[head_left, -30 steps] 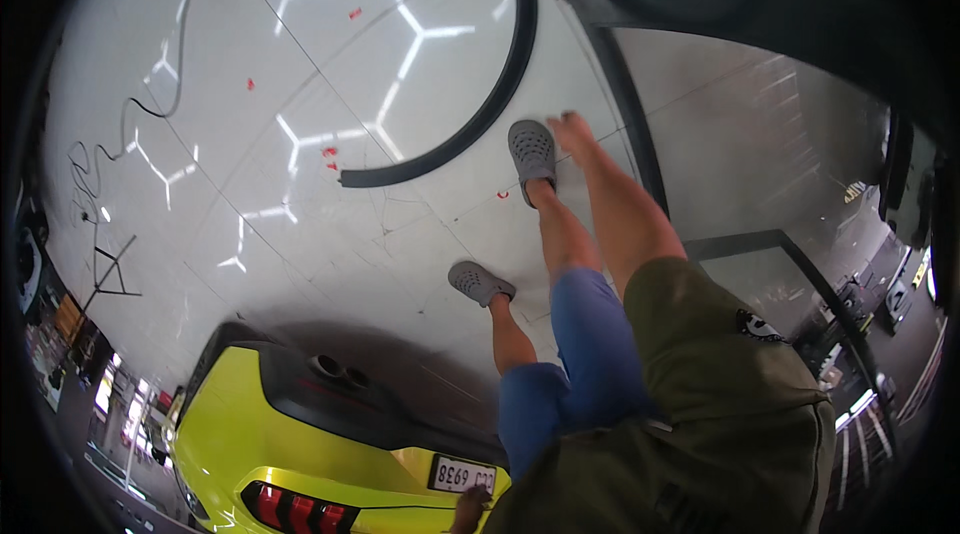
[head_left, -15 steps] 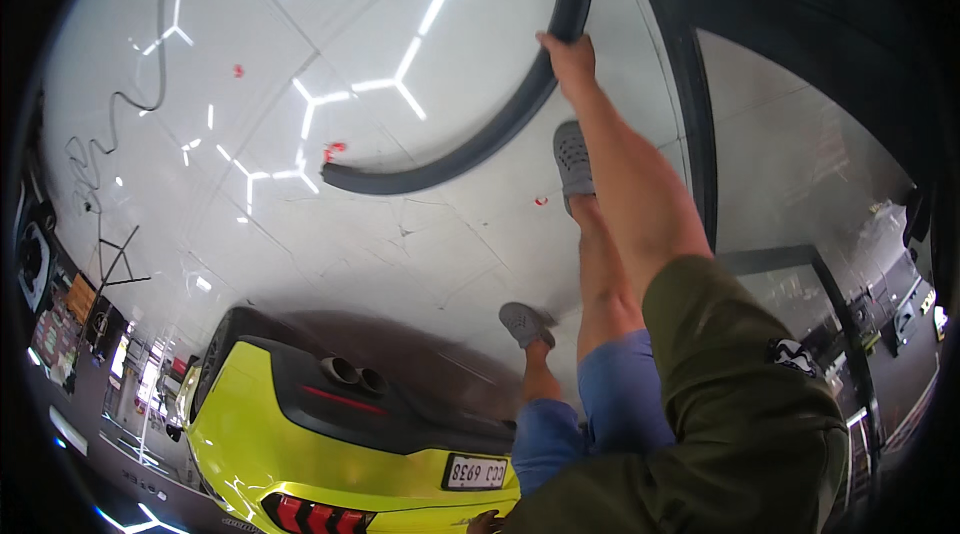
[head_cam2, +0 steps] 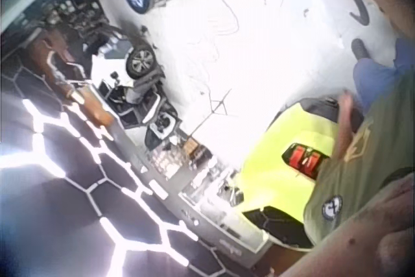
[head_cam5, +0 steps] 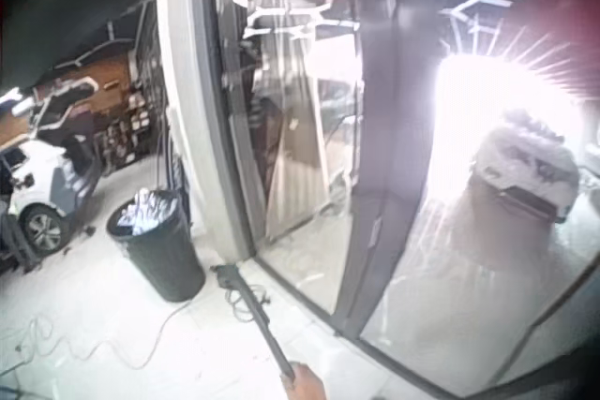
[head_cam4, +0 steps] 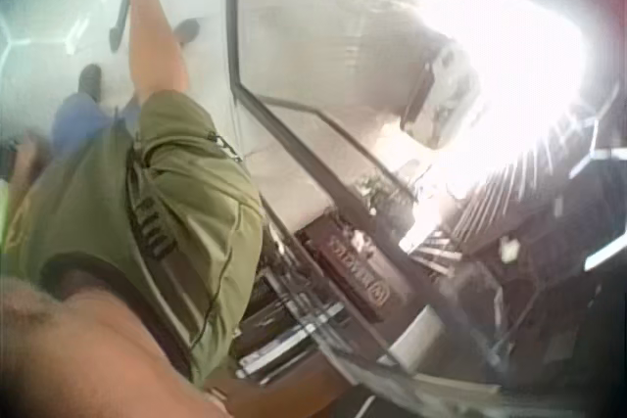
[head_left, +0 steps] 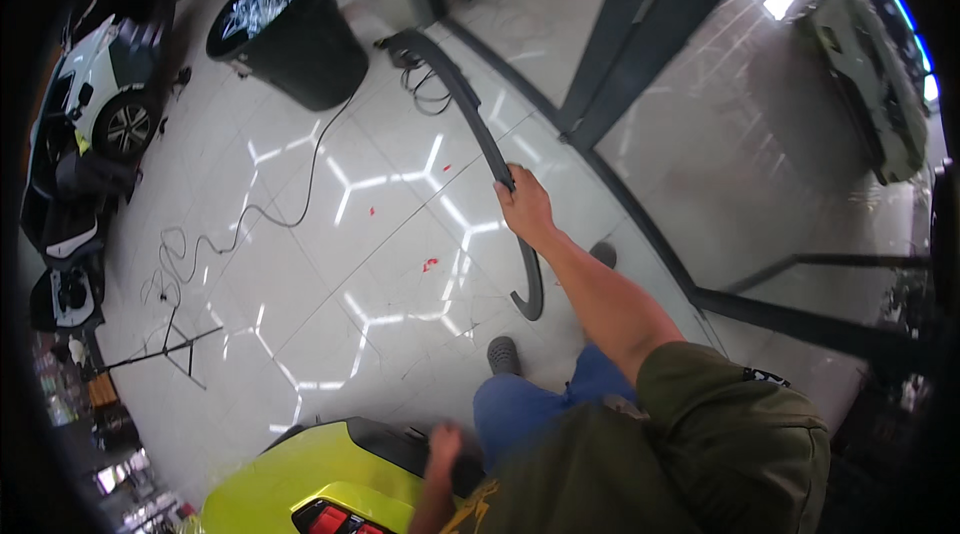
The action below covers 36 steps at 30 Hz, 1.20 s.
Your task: The person assembles a car door panel by attaching a trim piece to the main panel using a screwdriver. They then move the assembled panel to another room and place it on a table.
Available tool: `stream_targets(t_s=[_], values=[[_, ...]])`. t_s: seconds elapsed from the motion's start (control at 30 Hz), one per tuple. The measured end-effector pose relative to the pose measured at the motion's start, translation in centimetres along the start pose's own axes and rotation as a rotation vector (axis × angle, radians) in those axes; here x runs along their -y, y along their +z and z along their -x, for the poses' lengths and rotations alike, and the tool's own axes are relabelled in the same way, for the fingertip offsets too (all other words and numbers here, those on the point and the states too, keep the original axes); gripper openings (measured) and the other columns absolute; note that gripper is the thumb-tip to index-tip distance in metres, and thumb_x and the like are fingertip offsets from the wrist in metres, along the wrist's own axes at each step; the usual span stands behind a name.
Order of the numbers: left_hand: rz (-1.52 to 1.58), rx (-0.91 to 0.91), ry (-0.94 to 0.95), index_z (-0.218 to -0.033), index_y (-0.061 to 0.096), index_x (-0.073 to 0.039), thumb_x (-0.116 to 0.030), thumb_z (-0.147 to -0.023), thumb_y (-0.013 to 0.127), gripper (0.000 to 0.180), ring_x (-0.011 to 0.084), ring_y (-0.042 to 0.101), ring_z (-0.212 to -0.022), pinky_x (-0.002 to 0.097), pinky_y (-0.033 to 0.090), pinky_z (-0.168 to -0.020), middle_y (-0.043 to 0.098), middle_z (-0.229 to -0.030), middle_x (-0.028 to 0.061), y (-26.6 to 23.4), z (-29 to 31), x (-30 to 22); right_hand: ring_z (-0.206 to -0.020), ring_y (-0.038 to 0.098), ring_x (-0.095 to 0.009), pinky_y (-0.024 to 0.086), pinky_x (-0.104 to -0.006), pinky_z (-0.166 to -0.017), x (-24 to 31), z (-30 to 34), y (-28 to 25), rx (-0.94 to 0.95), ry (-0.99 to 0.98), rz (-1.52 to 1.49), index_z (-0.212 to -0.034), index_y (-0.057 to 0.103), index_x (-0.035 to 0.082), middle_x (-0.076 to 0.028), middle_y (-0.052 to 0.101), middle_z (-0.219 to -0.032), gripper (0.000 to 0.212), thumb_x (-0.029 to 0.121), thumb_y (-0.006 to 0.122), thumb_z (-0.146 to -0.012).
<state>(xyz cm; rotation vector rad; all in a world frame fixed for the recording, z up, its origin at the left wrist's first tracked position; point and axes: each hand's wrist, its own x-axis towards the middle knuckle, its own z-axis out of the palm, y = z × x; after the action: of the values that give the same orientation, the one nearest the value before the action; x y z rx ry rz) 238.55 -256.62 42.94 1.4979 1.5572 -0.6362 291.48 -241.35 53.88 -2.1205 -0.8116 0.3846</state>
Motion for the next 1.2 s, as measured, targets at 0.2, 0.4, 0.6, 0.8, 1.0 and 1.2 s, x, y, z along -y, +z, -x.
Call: stream_targets(t_s=[0.2, 0.4, 0.6, 0.8, 1.0, 1.2], values=[[0.171, -0.467, 0.835, -0.105, 0.059, 0.001, -0.027, -0.091, 0.052, 0.032, 0.0297, 0.061, -0.082, 0.0373, 0.047, -0.074, 0.062, -0.09, 0.0162, -17.1, 4.0, -22.9, -0.097, 0.055, -0.036, 0.045, -0.0445, -0.082, 1.7, 19.1, -20.2, 0.007, -0.071, 0.138, -0.109, 0.051, 0.006, -0.017, 0.056, -0.101, 0.029, 0.023, 0.055, -0.087], [1.188, 0.671, 0.533, -0.117, 0.052, -0.003, -0.054, -0.083, 0.053, 0.062, 0.0283, 0.056, -0.096, 0.0427, 0.045, -0.084, 0.058, -0.104, 0.0112, -6.3, 20.3, -37.9, -0.1, 0.055, -0.034, 0.045, -0.0427, -0.085, -2.5, 42.6, -36.7, 0.107, 0.09, 0.216, -0.111, 0.053, 0.01, -0.014, 0.056, -0.103, 0.028, 0.025, 0.055, -0.087], [1.09, 0.972, -0.043, -0.107, 0.053, 0.003, -0.045, -0.085, 0.047, 0.053, 0.0365, 0.056, -0.097, 0.0474, 0.047, -0.087, 0.058, -0.101, 0.0204, 21.7, 20.4, -37.8, -0.092, 0.059, -0.035, 0.047, -0.0463, -0.078, -9.2, 68.1, -44.9, 0.019, 0.469, 0.118, -0.105, 0.058, 0.014, -0.015, 0.06, -0.092, 0.026, 0.032, 0.051, -0.088], [0.366, 1.11, -0.169, -0.111, 0.045, 0.005, -0.043, -0.091, 0.036, 0.053, 0.0354, 0.054, -0.1, 0.05, 0.042, -0.094, 0.054, -0.11, 0.0204, 51.0, 34.8, -37.3, -0.091, 0.058, -0.036, 0.046, -0.0464, -0.078, -11.5, 88.2, -55.3, -0.263, 0.899, 0.045, -0.107, 0.059, 0.013, -0.016, 0.059, -0.092, 0.025, 0.028, 0.055, -0.087], [0.177, 1.193, -0.197, -0.108, 0.046, 0.0, -0.052, -0.09, 0.046, 0.056, 0.032, 0.056, -0.094, 0.0464, 0.047, -0.085, 0.057, -0.102, 0.0181, 72.0, 49.5, -42.2, -0.088, 0.058, -0.036, 0.047, -0.0461, -0.077, -18.5, 96.5, -66.2, -0.607, 1.092, 0.093, -0.106, 0.06, 0.013, -0.016, 0.06, -0.09, 0.025, 0.028, 0.053, -0.088], [-0.158, 1.701, -0.089, -0.128, 0.036, -0.002, -0.047, -0.089, 0.05, 0.061, 0.0404, 0.049, -0.116, 0.0529, 0.033, -0.103, 0.054, -0.12, 0.0196, 85.4, 62.4, -50.1, -0.084, 0.059, -0.037, 0.048, -0.0466, -0.073, -30.5, 95.8, -76.1, -0.888, 1.089, 0.119, -0.107, 0.059, 0.009, -0.016, 0.06, -0.089, 0.026, 0.025, 0.054, -0.088]])
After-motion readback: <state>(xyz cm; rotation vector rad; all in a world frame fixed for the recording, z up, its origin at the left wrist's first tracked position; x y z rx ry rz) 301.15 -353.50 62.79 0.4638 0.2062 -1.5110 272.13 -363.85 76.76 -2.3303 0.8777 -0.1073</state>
